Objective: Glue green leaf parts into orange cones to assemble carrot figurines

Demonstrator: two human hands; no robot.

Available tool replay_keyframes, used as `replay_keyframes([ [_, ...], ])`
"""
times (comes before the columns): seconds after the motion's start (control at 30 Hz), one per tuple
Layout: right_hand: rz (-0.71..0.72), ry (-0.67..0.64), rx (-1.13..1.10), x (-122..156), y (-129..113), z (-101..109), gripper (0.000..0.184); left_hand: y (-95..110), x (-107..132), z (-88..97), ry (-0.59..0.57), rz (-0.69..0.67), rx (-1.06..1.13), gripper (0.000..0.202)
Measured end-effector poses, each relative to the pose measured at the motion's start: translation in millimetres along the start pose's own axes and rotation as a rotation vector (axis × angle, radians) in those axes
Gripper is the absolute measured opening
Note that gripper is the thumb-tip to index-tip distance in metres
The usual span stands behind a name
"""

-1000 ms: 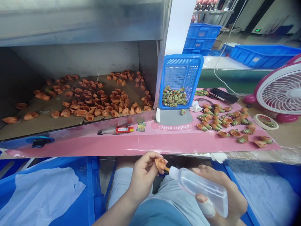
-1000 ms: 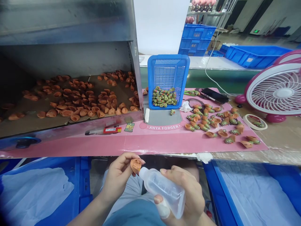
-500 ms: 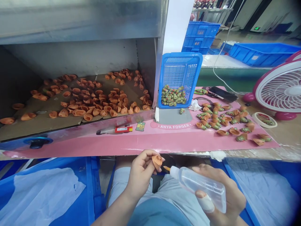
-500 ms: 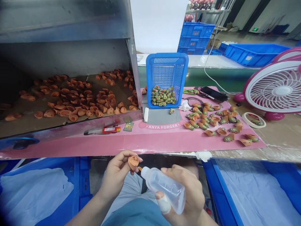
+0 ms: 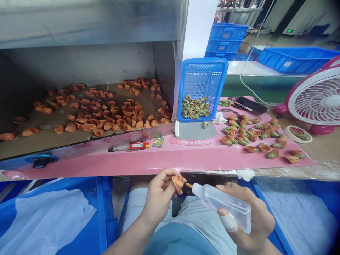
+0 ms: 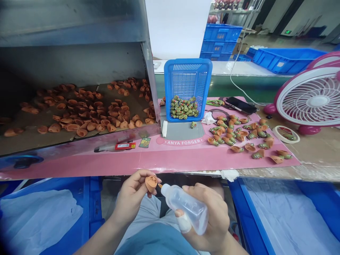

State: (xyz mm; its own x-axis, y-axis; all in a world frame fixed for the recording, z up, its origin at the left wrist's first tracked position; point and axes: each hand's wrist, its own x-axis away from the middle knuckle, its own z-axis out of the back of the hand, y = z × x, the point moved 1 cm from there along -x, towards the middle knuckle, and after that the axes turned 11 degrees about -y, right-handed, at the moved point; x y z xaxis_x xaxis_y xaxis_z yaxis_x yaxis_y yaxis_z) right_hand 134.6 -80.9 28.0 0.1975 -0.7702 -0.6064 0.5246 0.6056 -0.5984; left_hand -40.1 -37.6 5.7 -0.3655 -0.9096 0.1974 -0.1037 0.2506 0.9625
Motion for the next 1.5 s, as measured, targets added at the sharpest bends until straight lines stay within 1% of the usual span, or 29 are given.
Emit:
replay_keyframes([
  [0.2, 0.007, 0.012, 0.015, -2.1, -1.5, 0.7, 0.027, -1.6, 0.7, 0.8, 0.000, -0.007, 0.001, 0.006],
  [0.6, 0.017, 0.056, -0.020, 0.2, 0.1, -2.4, 0.036, -0.8, 1.0, -1.8, -0.014, -0.014, -0.032, 0.006],
  [0.7, 0.014, 0.057, -0.035, -0.5, 0.5, -2.8, 0.037, -0.8, 1.3, -1.7, -0.020, -0.014, -0.039, 0.007],
  [0.87, 0.017, 0.064, -0.030, -2.8, -0.7, -2.2, 0.034, -0.5, 1.8, -0.4, 0.001, -0.013, -0.032, 0.006],
  [1.13, 0.022, 0.031, -0.017, 0.8, -3.0, 0.3, 0.034, 3.1, 1.7, -0.6, 0.002, -0.004, -0.003, 0.006],
  [1.37, -0.006, 0.012, 0.024, -5.8, -6.0, -4.3, 0.028, -0.2, 1.7, -0.8, -0.010, -0.027, 0.001, 0.006],
  [1.5, -0.011, -0.003, 0.018, -8.3, -6.4, -3.3, 0.025, 0.3, 2.4, 0.2, -0.001, -0.016, 0.009, 0.006],
])
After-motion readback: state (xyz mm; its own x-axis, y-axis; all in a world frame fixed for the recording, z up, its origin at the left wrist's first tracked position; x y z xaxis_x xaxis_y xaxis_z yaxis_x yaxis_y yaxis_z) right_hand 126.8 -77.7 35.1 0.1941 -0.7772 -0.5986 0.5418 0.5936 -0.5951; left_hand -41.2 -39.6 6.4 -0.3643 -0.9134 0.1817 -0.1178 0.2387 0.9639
